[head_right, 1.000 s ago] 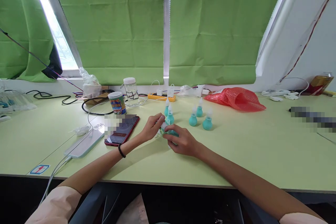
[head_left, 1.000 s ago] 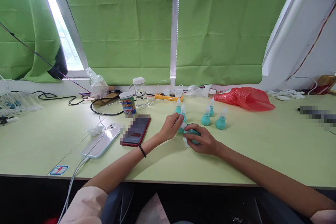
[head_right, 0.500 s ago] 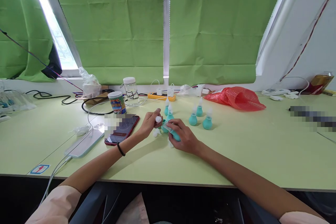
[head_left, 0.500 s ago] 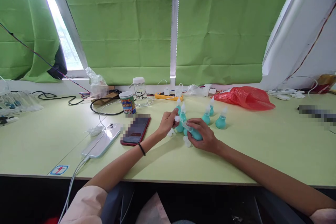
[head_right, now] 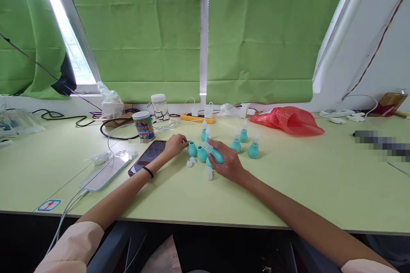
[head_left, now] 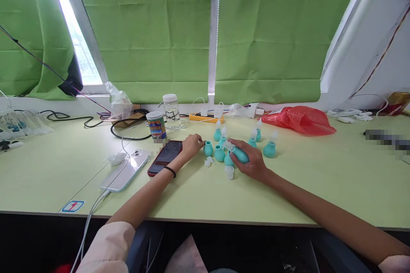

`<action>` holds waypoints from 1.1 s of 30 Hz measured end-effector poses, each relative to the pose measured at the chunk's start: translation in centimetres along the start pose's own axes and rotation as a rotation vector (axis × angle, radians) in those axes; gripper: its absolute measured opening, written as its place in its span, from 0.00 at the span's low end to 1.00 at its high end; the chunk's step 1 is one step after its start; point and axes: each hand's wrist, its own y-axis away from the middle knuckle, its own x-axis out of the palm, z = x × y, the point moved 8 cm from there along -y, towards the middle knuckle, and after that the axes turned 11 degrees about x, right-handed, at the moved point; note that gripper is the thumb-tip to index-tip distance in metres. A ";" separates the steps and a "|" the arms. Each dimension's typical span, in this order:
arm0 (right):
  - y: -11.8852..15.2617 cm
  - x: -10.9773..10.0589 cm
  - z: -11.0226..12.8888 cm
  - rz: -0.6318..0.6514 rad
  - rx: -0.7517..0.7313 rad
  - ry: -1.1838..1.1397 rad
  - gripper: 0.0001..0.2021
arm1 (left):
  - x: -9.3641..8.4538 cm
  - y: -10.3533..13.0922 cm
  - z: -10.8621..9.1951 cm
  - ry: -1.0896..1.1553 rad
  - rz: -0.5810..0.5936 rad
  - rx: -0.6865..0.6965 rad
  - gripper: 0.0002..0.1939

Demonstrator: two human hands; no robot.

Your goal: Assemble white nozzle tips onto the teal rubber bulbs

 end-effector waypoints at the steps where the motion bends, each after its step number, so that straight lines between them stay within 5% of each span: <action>1: 0.0 0.0 0.0 0.001 0.003 0.010 0.19 | 0.1 0.0 -0.1 -0.003 0.006 0.009 0.12; 15: 0.1 -0.3 -0.2 -0.068 -0.008 0.034 0.15 | 0.3 0.5 -0.2 -0.142 0.166 -0.011 0.11; 21: 0.0 -1.2 -0.3 -0.121 0.097 -0.082 0.10 | -2.4 0.8 -1.4 -0.167 0.005 -0.020 0.17; 26: -0.3 -0.2 -1.7 0.052 0.378 -0.404 0.09 | -6.3 2.5 -6.6 0.223 -0.341 0.322 0.10; 29: -0.4 0.9 -1.8 0.212 0.480 -0.653 0.11 | -6.5 4.0 -9.7 0.551 -0.301 0.508 0.09; 33: -0.4 1.9 -1.4 0.365 0.537 -0.807 0.12 | -5.5 4.8 -11.1 0.840 -0.209 0.494 0.13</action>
